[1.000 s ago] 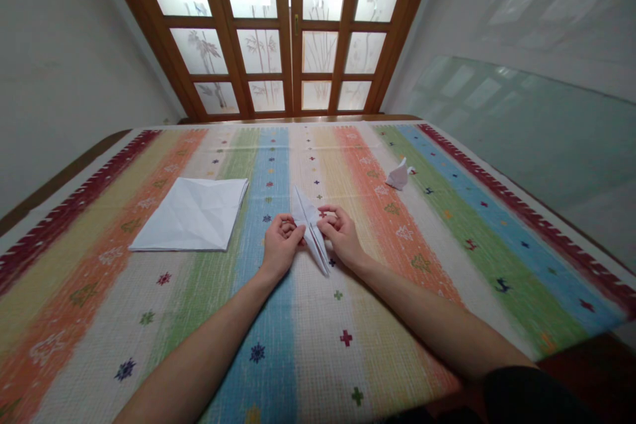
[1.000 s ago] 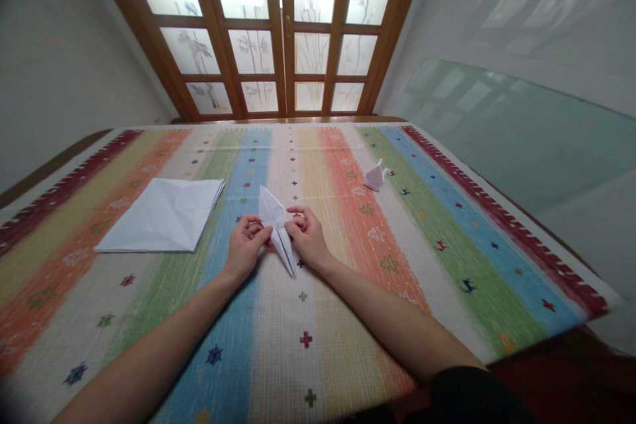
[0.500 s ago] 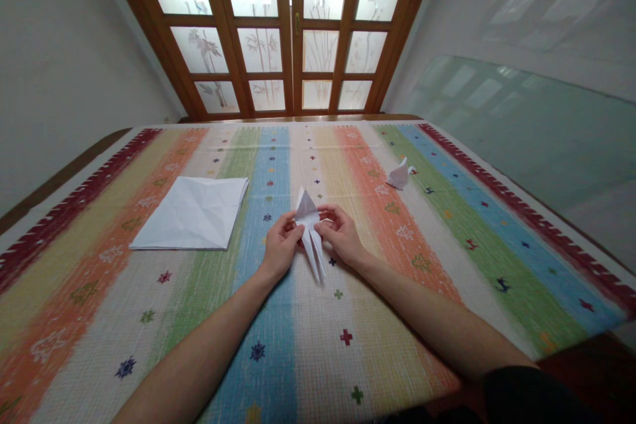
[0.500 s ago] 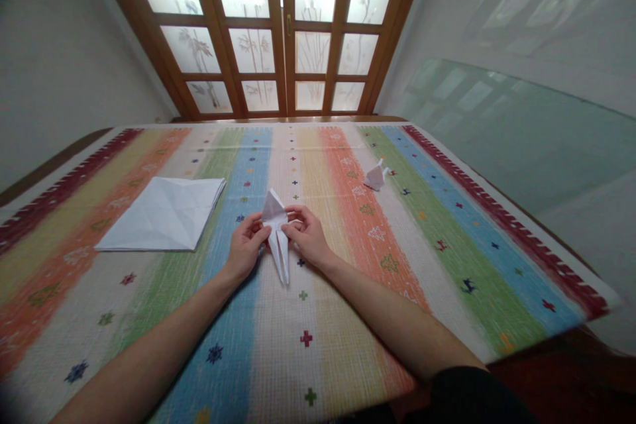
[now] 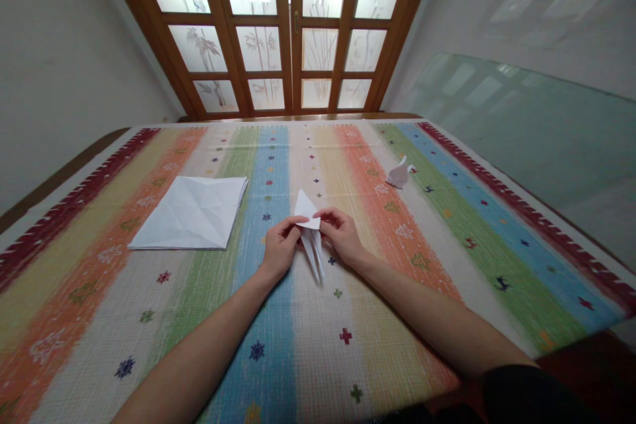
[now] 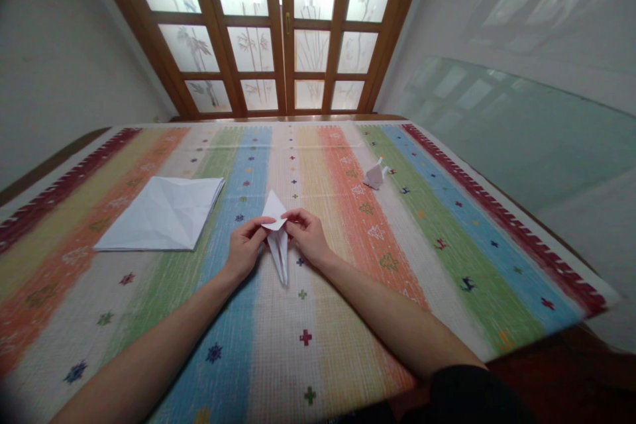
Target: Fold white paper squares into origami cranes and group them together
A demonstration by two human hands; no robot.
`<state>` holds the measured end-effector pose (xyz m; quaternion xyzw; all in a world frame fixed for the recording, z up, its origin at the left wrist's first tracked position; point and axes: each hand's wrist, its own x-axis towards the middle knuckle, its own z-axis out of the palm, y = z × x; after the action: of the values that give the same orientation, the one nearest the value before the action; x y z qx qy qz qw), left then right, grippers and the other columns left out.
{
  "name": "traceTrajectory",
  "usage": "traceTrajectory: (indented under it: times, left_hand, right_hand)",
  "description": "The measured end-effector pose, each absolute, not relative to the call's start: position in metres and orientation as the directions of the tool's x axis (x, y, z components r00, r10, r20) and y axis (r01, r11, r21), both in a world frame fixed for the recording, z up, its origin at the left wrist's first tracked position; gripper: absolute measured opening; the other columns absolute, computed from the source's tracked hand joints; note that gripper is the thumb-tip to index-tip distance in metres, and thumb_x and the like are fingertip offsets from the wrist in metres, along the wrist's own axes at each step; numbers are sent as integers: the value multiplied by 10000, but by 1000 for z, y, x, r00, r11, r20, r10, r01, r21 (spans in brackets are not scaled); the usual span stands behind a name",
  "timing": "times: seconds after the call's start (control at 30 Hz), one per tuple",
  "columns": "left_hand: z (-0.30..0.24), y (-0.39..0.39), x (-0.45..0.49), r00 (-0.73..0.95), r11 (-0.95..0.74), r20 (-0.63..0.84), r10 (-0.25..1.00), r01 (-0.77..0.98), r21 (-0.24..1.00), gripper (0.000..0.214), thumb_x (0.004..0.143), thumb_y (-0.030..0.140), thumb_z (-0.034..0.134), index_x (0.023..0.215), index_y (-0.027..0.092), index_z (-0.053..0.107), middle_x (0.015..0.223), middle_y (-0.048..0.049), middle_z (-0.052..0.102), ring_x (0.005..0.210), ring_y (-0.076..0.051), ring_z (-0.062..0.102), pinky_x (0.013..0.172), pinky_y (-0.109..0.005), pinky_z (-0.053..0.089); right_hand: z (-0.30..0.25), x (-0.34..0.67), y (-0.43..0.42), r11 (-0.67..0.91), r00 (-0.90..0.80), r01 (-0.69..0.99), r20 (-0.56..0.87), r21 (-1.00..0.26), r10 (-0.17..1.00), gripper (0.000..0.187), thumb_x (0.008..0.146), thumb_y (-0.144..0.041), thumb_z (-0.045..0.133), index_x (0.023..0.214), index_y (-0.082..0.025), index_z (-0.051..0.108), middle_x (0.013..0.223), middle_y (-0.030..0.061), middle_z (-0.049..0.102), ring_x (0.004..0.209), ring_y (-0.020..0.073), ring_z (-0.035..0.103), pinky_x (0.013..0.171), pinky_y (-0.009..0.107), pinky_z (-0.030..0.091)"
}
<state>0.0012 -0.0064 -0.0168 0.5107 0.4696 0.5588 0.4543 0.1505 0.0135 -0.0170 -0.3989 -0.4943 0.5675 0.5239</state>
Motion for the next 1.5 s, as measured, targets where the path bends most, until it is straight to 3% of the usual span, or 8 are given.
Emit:
traceTrajectory:
  times: [0.17,0.47,0.77,0.93,1.1,1.17,1.33,1.5]
  left_hand:
    - [-16,-7,3,-58,-152,149,987,-66,986,204,749,305,638,881,165,706,736,-11,674,621,-127,574,578,-227,452]
    - [-16,-9,6,-70,-68,55,996,-203,977,363,717,384,701,969,187,530,566,83,505,472,-86,479,468,-189,384]
    - [-17,-6,5,-142,-127,105,984,-155,980,297,704,352,704,834,192,490,674,52,535,549,-81,506,512,-188,389]
    - [-13,-7,5,-88,-79,59,994,-246,966,450,679,325,730,1040,189,499,656,75,537,511,-72,513,501,-183,405]
    - [-12,-7,4,-41,-29,17,999,-313,949,705,603,269,789,1224,185,466,795,36,620,620,-100,624,601,-214,485]
    - [-14,-5,4,-48,-23,8,999,-309,951,660,583,271,802,1172,159,524,778,17,643,648,-122,640,626,-235,497]
    - [-15,-4,4,-49,-37,28,998,-208,977,290,607,338,778,782,149,645,690,-2,658,599,-122,585,596,-245,472]
    - [-12,-6,2,-126,-71,59,990,-100,992,227,676,372,713,701,159,637,612,25,607,544,-110,517,534,-228,412]
  right_hand:
    - [-17,151,13,54,-129,-167,76,-985,989,217,676,-353,707,783,-202,593,644,-35,581,527,105,520,497,240,444]
    - [-17,150,13,16,-110,-212,41,-977,993,363,633,-388,755,867,-219,535,647,-57,568,520,103,536,491,238,465]
    - [-17,149,11,-5,-134,-239,28,-971,991,378,622,-345,763,887,-213,528,665,-70,557,514,85,531,488,222,457]
    - [-17,148,11,-12,-151,-252,27,-968,988,402,635,-367,763,913,-221,513,642,-83,551,495,80,514,480,217,443]
    - [-17,149,12,13,-141,-267,52,-964,989,425,629,-365,772,935,-227,512,672,-70,581,539,89,541,525,226,463]
    - [-17,149,12,27,-134,-272,66,-962,989,431,620,-339,775,944,-231,512,699,-62,593,562,91,551,549,230,470]
    - [-18,150,12,51,-135,-249,87,-967,987,450,591,-303,786,938,-241,507,757,-39,625,643,113,594,603,248,483]
    - [-17,147,7,15,-223,-257,74,-966,972,443,597,-285,780,933,-242,494,735,-49,626,641,110,605,601,240,480]
